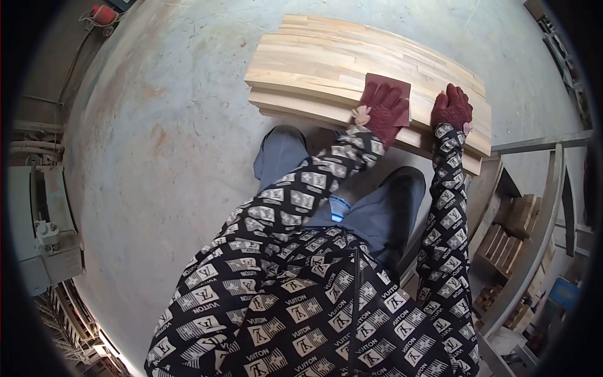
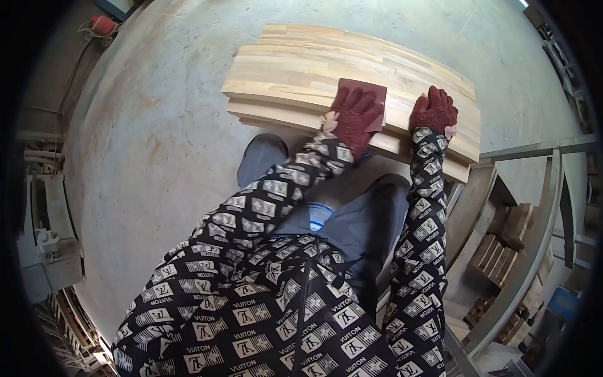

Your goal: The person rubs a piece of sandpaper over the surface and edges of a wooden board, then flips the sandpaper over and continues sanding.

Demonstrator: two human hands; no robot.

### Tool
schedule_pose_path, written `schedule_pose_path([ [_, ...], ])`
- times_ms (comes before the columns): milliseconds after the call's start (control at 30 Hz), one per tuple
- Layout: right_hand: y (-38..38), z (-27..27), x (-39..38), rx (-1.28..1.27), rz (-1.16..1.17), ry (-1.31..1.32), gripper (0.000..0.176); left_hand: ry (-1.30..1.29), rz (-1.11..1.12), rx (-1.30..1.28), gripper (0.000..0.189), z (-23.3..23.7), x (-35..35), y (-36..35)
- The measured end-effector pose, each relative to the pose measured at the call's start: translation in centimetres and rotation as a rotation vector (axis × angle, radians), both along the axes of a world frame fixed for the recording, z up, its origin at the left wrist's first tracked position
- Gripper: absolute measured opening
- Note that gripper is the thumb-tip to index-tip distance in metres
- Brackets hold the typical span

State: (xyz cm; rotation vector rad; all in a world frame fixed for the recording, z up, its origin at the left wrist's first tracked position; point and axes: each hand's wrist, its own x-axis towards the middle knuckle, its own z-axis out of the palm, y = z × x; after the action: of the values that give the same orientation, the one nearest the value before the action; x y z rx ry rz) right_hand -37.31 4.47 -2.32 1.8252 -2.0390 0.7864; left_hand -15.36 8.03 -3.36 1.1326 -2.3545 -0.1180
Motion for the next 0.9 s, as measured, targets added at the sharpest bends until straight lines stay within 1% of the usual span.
schedule_pose_path([
  [33, 0.2, 0.2, 0.2, -0.030, 0.012, 0.004, 0.031, 0.054, -0.069, 0.038, 0.051, 0.4, 0.6, 0.1],
  [100, 0.2, 0.5, 0.1, 0.008, 0.015, 0.003, 0.030, 1.004, -0.223, 0.336, 0.055, -10.3, 0.9, -3.7],
  [133, 0.2, 0.2, 0.1, -0.034, 0.015, 0.019, 0.030, 0.463, -0.029, 0.031, 0.053, -9.1, 3.4, -4.3],
  [167, 0.1, -0.1, 0.0, -0.078, 0.016, 0.033, 0.030, -0.090, 0.155, -0.268, 0.051, -6.9, 7.8, -4.8],
  [200, 0.0, -0.4, -0.1, -0.090, 0.017, 0.037, 0.030, -0.157, 0.274, -0.142, 0.046, -5.1, 10.8, -5.9],
  [233, 0.1, -0.1, 0.1, -0.089, 0.011, 0.030, 0.030, -0.223, 0.434, -0.097, 0.044, -3.3, 13.1, -6.2],
  [300, 0.5, 1.0, 0.5, -0.006, -0.005, -0.010, 0.031, -0.245, 0.617, -0.099, 0.040, -3.2, 18.7, -8.6],
  [367, 0.4, 0.5, 0.2, -0.031, -0.013, 0.002, 0.031, -0.223, 0.718, 0.022, 0.036, -0.7, 20.4, -8.7],
  [400, 0.2, 0.3, 0.2, -0.060, -0.014, 0.019, 0.032, -0.188, 0.807, -0.159, 0.027, -1.7, 19.7, -9.5],
  [433, 0.1, 0.1, 0.2, -0.062, -0.009, 0.018, 0.032, -0.290, 0.890, -0.070, 0.035, -2.0, 18.7, -10.2],
  [500, 0.2, 0.0, 0.1, -0.077, -0.017, 0.027, 0.032, -0.170, 0.848, -0.006, 0.044, -7.0, 15.8, -13.1],
  [533, 0.2, 0.2, 0.2, -0.065, -0.012, 0.024, 0.032, -0.278, 0.851, -0.064, 0.043, -7.5, 11.8, -14.0],
  [567, 0.2, 0.3, 0.2, -0.066, -0.011, 0.031, 0.032, -0.382, 0.808, -0.141, 0.042, -8.8, 6.9, -14.9],
  [600, 0.2, 0.3, 0.2, -0.057, -0.004, 0.030, 0.032, -0.407, 0.736, -0.224, 0.040, -10.8, 2.2, -15.6],
  [633, 0.2, 0.3, 0.2, -0.049, 0.004, 0.029, 0.032, -0.298, 0.611, -0.270, 0.039, -14.2, -2.8, -16.5],
  [667, 0.2, 0.4, 0.3, -0.083, 0.018, 0.028, 0.029, 0.075, 0.380, -0.264, 0.043, -13.3, -6.8, -12.9],
  [700, 0.2, 0.4, 0.2, -0.085, 0.021, 0.033, 0.029, -0.140, 0.153, -0.164, 0.046, -2.3, -5.7, -5.9],
  [733, 0.2, 0.5, 0.0, -0.053, 0.044, 0.021, 0.027, -0.077, 0.075, -0.172, 0.050, -6.9, -7.8, -6.1],
  [767, 0.0, 0.5, -0.1, -0.021, 0.067, 0.009, 0.025, -0.085, -0.073, -0.044, 0.050, 0.3, -5.7, -3.4],
  [800, -0.1, 0.4, 0.0, -0.078, 0.082, 0.008, 0.022, -0.101, -0.132, -0.025, 0.051, 0.3, -4.7, -3.5],
  [833, -0.2, 0.4, -0.2, -0.076, 0.080, 0.012, 0.022, -0.116, -0.194, -0.006, 0.052, 0.4, -4.1, -3.7],
  [867, 0.0, 1.0, 0.2, 0.026, 0.039, 0.001, 0.029, -0.094, -0.128, -0.052, 0.053, -2.5, -3.3, -4.4],
  [900, 0.2, 1.2, 0.2, 0.128, -0.004, -0.014, 0.036, -0.015, -0.118, -0.273, 0.052, -8.6, -2.0, -7.8],
])
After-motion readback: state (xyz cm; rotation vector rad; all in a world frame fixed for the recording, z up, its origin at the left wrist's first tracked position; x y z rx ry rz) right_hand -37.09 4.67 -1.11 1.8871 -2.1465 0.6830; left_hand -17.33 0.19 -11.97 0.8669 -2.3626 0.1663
